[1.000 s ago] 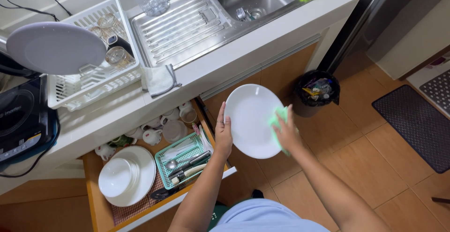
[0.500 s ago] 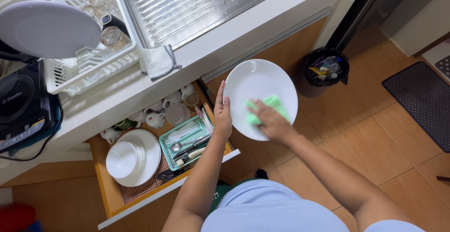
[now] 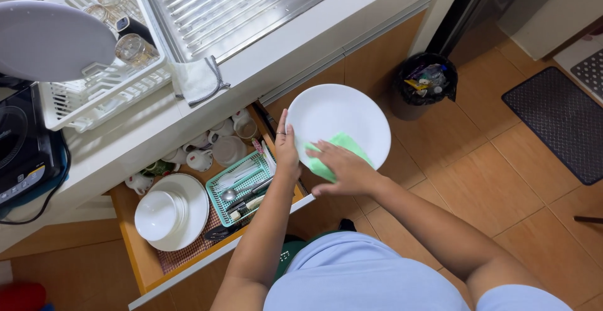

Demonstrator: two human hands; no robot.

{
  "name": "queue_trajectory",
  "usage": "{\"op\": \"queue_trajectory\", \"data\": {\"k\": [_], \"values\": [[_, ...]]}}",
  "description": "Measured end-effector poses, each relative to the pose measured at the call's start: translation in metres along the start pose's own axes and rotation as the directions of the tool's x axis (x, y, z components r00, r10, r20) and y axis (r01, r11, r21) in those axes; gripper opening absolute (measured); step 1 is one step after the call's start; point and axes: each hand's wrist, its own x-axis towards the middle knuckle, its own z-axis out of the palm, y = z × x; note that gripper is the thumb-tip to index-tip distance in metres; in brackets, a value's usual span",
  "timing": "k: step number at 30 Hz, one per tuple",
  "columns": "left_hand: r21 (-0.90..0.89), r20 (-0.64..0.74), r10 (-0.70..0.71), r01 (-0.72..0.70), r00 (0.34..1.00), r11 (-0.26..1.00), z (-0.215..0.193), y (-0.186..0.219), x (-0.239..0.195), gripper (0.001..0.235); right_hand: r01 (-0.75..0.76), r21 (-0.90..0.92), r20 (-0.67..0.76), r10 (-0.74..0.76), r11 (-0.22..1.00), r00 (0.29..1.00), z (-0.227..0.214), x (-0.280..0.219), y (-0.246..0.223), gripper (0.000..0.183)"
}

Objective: Wiping plates and organizing them into a kitchen drawer, followed by washing cutlery in the sink.

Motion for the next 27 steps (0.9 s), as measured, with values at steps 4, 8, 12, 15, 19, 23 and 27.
{"op": "queue_trajectory", "data": {"k": [4, 8, 12, 15, 19, 23, 27], "values": [[0.093, -0.103, -0.177, 0.186, 0.979, 0.978, 0.023, 0.030, -0.010, 0.051, -0.121, -0.076, 0.000, 0.121, 0.990, 0.993, -0.007, -0.034, 0.022, 0.070], [0.420, -0.141, -0.485, 0.496, 0.863, 0.760, 0.046, 0.059, -0.011, 0.054, -0.292, 0.084, -0.072, 0.298, 0.953, 0.952, -0.045, -0.044, 0.042, 0.048], [0.773, 0.369, -0.188, -0.188, 0.910, 0.606, -0.016, 0.001, 0.034, 0.047, -0.292, 0.688, -0.080, 0.469, 0.665, 0.880, -0.087, -0.070, 0.084, 0.024], [0.653, 0.406, -0.322, -0.026, 0.855, 0.757, 0.000, 0.011, 0.026, 0.045, -0.101, 0.830, -0.191, 0.450, 0.549, 0.873, -0.109, -0.099, 0.125, 0.025], [0.482, 0.451, -0.254, 0.006, 0.856, 0.876, 0.039, 0.029, 0.006, 0.046, 0.083, 0.908, -0.273, 0.427, 0.411, 0.862, -0.128, -0.090, 0.144, 0.024], [0.126, 0.325, -0.069, 0.029, 0.943, 0.992, 0.054, 0.014, -0.004, 0.045, -0.105, 0.647, -0.557, 0.562, 0.755, 0.612, -0.123, -0.049, 0.127, 0.029], [0.026, 0.166, -0.065, 0.062, 0.984, 0.998, 0.067, 0.030, -0.022, 0.043, -0.381, -0.149, -0.810, 0.109, 0.913, 0.576, -0.095, -0.002, 0.112, 0.041]]}}
